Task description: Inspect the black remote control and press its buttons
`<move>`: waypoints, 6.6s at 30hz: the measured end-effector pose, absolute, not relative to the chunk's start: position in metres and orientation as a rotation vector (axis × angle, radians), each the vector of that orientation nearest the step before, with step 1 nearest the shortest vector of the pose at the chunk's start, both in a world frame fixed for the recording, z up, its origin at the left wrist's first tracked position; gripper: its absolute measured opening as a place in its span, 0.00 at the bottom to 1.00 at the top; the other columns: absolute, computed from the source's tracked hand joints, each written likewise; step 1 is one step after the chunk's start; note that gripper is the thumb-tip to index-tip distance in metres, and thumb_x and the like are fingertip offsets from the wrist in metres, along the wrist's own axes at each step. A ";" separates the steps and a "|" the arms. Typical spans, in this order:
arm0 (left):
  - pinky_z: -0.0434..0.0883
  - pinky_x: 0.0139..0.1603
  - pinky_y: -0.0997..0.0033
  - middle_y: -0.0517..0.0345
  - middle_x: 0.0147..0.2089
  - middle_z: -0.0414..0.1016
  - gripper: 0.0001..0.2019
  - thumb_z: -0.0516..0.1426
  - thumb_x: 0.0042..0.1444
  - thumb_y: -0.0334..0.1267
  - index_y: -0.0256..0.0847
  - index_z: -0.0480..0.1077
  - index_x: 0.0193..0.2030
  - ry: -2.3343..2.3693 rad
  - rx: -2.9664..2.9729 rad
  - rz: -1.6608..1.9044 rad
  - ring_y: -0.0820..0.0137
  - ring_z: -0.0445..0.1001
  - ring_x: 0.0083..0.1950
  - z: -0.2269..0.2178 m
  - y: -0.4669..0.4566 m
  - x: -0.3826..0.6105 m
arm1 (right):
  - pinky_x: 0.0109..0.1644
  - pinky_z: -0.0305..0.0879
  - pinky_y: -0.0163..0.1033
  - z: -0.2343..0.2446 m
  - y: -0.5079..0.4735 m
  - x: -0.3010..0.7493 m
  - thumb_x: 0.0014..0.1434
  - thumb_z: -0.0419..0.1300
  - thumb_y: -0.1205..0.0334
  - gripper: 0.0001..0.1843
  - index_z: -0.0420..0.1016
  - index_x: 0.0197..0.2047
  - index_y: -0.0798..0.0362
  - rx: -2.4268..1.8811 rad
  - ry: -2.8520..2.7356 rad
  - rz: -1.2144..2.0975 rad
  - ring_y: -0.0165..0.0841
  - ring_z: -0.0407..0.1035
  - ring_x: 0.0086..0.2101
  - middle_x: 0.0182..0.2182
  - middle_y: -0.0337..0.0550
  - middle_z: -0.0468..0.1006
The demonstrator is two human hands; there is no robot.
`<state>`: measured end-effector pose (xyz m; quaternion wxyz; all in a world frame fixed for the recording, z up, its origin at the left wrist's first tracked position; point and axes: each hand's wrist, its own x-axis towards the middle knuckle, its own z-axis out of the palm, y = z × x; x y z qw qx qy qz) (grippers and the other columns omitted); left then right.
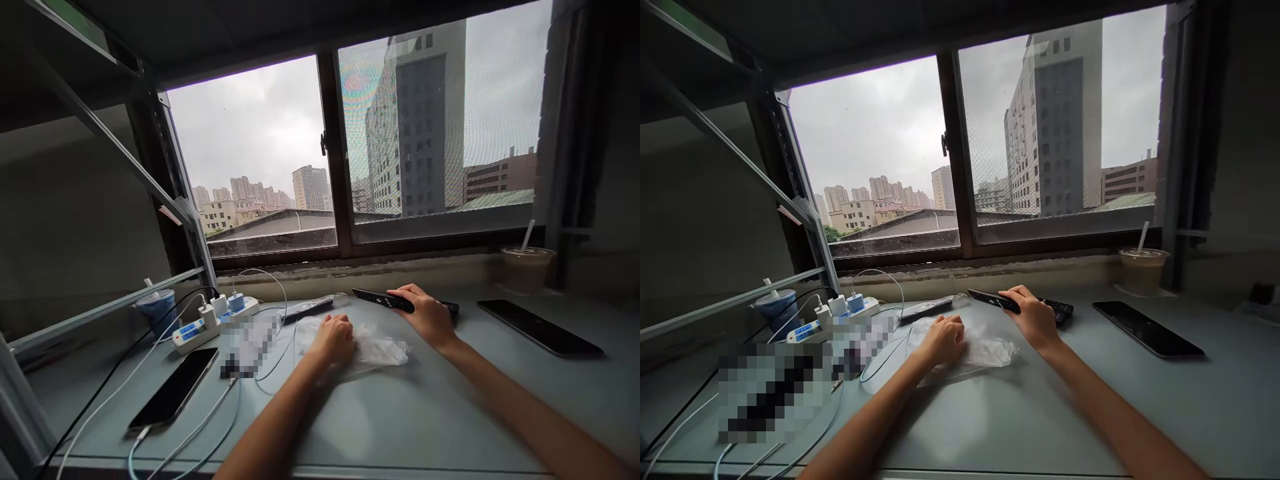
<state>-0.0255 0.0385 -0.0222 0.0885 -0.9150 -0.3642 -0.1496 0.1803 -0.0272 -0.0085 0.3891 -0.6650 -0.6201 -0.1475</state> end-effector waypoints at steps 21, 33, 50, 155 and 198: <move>0.61 0.44 0.68 0.58 0.33 0.71 0.06 0.48 0.50 0.25 0.41 0.61 0.31 -1.196 -2.438 -1.122 0.68 0.69 0.38 -0.020 0.040 -0.026 | 0.23 0.56 0.26 -0.008 -0.030 0.176 0.56 0.56 0.66 0.16 0.73 0.47 0.42 -1.098 -1.536 -1.051 0.21 0.70 0.28 0.37 0.33 0.77; 0.59 0.48 0.64 0.56 0.39 0.73 0.18 0.55 0.50 0.31 0.40 0.61 0.50 -1.195 -2.573 -1.276 0.66 0.70 0.44 -0.025 0.042 -0.022 | 0.30 0.61 0.28 0.001 -0.041 0.165 0.53 0.53 0.77 0.22 0.78 0.36 0.38 -0.978 -1.600 -1.070 0.24 0.64 0.29 0.35 0.37 0.74; 0.63 0.44 0.65 0.57 0.38 0.73 0.07 0.61 0.47 0.34 0.39 0.69 0.21 -1.138 -2.523 -1.445 0.70 0.71 0.37 -0.032 0.051 -0.028 | 0.31 0.59 0.30 0.000 -0.042 0.173 0.52 0.54 0.80 0.24 0.78 0.34 0.36 -0.869 -1.593 -1.304 0.29 0.62 0.35 0.38 0.36 0.74; 0.56 0.48 0.63 0.58 0.35 0.73 0.06 0.57 0.48 0.40 0.41 0.71 0.30 -1.083 -2.627 -1.036 0.68 0.70 0.37 -0.027 0.029 -0.019 | 0.15 0.57 0.30 0.005 -0.040 0.154 0.44 0.62 0.52 0.15 0.61 0.30 0.50 -1.107 -1.043 0.129 0.25 0.61 0.13 0.15 0.28 0.63; 0.59 0.44 0.66 0.58 0.34 0.75 0.07 0.56 0.52 0.33 0.40 0.71 0.25 -1.258 -2.674 -1.080 0.71 0.70 0.34 -0.025 0.033 -0.018 | 0.13 0.50 0.29 0.003 -0.022 0.174 0.41 0.62 0.51 0.20 0.59 0.35 0.47 -1.003 -0.604 0.522 0.27 0.59 0.14 0.14 0.29 0.65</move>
